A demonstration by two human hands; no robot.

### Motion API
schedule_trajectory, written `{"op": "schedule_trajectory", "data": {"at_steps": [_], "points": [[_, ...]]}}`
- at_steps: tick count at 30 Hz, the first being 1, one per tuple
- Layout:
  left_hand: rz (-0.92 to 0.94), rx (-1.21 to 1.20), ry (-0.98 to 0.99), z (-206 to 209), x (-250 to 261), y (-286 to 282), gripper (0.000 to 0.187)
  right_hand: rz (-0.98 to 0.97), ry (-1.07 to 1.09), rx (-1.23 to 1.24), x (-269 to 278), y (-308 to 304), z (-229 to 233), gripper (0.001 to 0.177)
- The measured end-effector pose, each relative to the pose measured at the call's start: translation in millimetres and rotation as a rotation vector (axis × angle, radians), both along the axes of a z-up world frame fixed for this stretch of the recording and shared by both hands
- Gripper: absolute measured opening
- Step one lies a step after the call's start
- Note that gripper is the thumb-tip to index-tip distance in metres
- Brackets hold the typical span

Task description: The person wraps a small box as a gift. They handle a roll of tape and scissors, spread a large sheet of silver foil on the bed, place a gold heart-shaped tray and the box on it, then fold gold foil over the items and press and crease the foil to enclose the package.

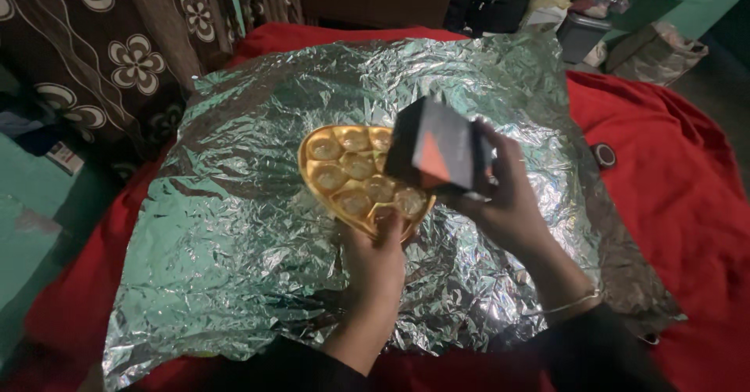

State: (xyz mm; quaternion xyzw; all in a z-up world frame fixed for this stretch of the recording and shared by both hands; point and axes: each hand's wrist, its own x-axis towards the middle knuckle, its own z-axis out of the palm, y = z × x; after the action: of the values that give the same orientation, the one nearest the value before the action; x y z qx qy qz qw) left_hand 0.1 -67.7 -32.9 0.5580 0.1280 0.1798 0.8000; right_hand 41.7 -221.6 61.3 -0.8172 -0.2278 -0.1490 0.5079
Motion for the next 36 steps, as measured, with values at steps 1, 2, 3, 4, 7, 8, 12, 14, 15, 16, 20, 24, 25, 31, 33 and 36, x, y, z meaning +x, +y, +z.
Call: {"op": "schedule_trajectory", "data": {"at_steps": [1, 2, 3, 4, 7, 8, 12, 14, 15, 16, 20, 24, 25, 31, 33, 36], "points": [[-0.045, -0.043, -0.071, -1, 0, -2, 0.051, 0.009, -0.021, -0.060, -1, 5, 0, 0.098], [-0.090, -0.085, -0.141, 0, -1, 0, 0.053, 0.018, -0.042, -0.120, -3, 10, -1, 0.096], [-0.122, -0.066, -0.074, 2, -2, 2, 0.050, 0.025, -0.063, -0.180, -4, 13, -2, 0.094], [-0.153, -0.047, -0.006, 6, -3, 4, 0.047, 0.011, -0.093, -0.221, -5, 16, -3, 0.095], [-0.399, 0.062, 0.326, 28, -7, 28, 0.038, 0.001, -0.121, -0.283, -2, 21, -6, 0.097], [-0.507, 0.109, 0.458, 36, -10, 41, 0.036, 0.017, -0.093, -0.258, 1, 21, -7, 0.096], [-0.328, 1.073, 0.429, 58, -20, 78, 0.041, -0.012, 0.014, -0.260, 8, 19, -12, 0.099], [-0.034, 1.129, 0.280, 58, -23, 87, 0.034, 0.016, -0.004, -0.230, 9, 20, -16, 0.099], [-0.052, 1.087, 0.279, 58, -20, 88, 0.032, 0.030, -0.014, -0.215, 8, 21, -17, 0.098], [-0.069, 1.046, 0.278, 56, -17, 89, 0.030, 0.019, -0.038, -0.249, 8, 22, -18, 0.099], [-0.018, 1.069, 0.198, 45, -8, 87, 0.028, 0.004, -0.132, -0.351, 8, 24, -19, 0.102], [-0.054, 1.161, 0.314, 41, -5, 88, 0.031, 0.056, -0.133, -0.306, 10, 27, -22, 0.099], [-0.061, 1.147, 0.324, 43, -6, 88, 0.030, 0.057, -0.113, -0.298, 11, 28, -22, 0.098], [0.084, 1.185, 0.142, 66, -19, 77, 0.027, 0.054, -0.058, -0.301, 7, 27, -17, 0.097], [0.167, 1.263, -0.079, 71, -23, 70, 0.038, -0.026, -0.013, -0.366, 5, 24, -18, 0.100], [0.194, 1.379, -0.305, 73, -24, 59, 0.063, 0.029, -0.224, -0.368, 3, 1, -18, 0.106]]}}
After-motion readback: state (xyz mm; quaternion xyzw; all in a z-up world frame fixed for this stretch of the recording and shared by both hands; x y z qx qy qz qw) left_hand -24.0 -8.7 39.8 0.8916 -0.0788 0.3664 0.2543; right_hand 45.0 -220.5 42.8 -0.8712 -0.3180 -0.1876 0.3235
